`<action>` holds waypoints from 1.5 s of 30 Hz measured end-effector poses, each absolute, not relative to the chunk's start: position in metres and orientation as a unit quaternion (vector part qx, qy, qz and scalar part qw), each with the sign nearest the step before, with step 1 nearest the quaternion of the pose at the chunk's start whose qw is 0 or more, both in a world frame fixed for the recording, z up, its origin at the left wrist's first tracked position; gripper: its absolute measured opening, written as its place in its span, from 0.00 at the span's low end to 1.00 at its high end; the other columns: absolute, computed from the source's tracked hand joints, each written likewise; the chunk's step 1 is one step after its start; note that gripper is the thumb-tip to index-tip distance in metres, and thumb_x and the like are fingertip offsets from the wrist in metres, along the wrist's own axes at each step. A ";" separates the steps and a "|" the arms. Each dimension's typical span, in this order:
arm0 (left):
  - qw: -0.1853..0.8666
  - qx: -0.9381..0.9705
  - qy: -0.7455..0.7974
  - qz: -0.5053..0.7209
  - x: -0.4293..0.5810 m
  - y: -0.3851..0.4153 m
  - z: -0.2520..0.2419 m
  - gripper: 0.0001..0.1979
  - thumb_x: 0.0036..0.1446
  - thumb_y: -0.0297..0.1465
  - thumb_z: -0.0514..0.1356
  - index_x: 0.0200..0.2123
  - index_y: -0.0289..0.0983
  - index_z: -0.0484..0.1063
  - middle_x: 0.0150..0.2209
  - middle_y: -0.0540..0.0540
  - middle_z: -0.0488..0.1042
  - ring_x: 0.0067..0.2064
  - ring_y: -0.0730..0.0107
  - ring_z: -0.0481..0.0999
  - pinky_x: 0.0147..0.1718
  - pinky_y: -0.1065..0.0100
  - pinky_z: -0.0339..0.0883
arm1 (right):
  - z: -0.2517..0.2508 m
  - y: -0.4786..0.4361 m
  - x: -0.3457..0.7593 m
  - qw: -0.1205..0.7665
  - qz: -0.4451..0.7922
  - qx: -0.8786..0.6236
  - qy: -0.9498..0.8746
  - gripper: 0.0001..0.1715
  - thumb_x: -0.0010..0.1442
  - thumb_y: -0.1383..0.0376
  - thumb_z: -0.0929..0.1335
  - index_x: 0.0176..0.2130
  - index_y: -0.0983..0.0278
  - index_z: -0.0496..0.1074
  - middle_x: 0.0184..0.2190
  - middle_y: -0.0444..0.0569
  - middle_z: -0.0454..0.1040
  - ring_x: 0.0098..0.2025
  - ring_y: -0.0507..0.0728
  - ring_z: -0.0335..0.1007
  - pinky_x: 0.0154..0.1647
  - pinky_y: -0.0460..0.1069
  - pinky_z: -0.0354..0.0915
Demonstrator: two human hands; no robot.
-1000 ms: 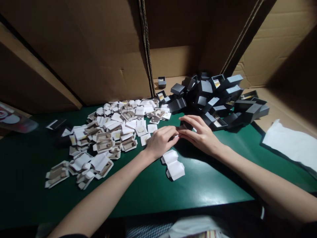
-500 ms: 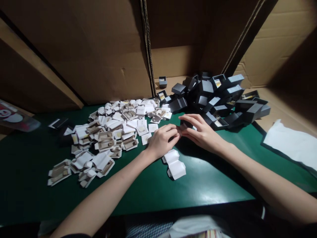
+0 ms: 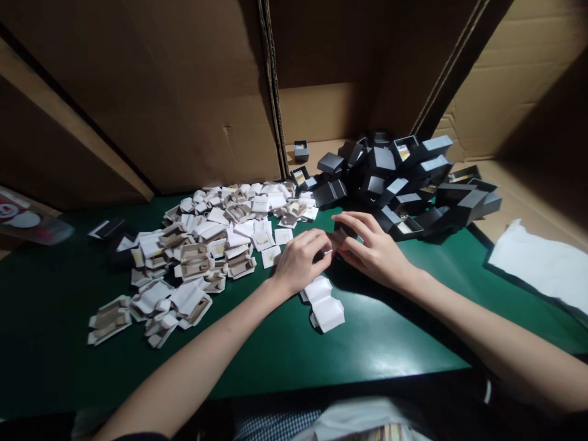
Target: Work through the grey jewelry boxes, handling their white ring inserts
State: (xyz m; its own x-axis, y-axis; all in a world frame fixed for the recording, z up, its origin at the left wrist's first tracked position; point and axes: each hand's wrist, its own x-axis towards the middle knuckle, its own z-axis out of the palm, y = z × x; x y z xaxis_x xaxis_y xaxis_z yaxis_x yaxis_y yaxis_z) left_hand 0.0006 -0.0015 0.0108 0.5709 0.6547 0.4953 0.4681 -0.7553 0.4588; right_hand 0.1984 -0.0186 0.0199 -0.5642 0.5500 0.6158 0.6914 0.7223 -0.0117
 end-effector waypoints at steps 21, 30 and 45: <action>0.030 0.928 0.288 0.233 -0.003 0.001 0.010 0.16 0.62 0.32 0.54 0.53 0.40 0.68 0.50 0.39 0.64 0.52 0.57 0.66 0.46 0.56 0.69 | 0.011 -0.002 0.224 0.300 -0.078 -0.391 -0.867 0.18 0.60 0.74 0.63 0.45 0.59 0.74 0.63 0.52 0.53 0.64 0.66 0.47 0.56 0.64 0.63; -0.012 0.926 0.290 0.243 -0.002 0.000 0.009 0.15 0.61 0.28 0.52 0.51 0.34 0.67 0.49 0.37 0.67 0.50 0.57 0.67 0.46 0.56 0.69 | 0.009 -0.011 0.213 0.284 -0.057 -0.424 -0.858 0.24 0.57 0.79 0.60 0.48 0.62 0.73 0.36 0.52 0.69 0.37 0.57 0.61 0.34 0.51 0.60; -0.057 0.938 0.262 0.218 0.000 -0.002 0.006 0.14 0.61 0.29 0.54 0.49 0.32 0.68 0.50 0.38 0.71 0.51 0.57 0.70 0.48 0.55 0.67 | 0.024 -0.022 0.211 0.335 -0.047 -0.395 -0.854 0.15 0.63 0.71 0.61 0.44 0.64 0.74 0.27 0.49 0.69 0.30 0.54 0.62 0.30 0.49 0.60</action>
State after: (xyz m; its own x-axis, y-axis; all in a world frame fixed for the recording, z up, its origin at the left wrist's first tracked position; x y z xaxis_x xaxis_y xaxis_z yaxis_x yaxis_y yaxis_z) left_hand -0.0005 -0.0015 0.0065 0.7670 0.4674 0.4396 0.5170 -0.8560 0.0081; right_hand 0.2107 -0.0217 0.0245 -0.4628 0.6435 0.6097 0.7071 0.6828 -0.1839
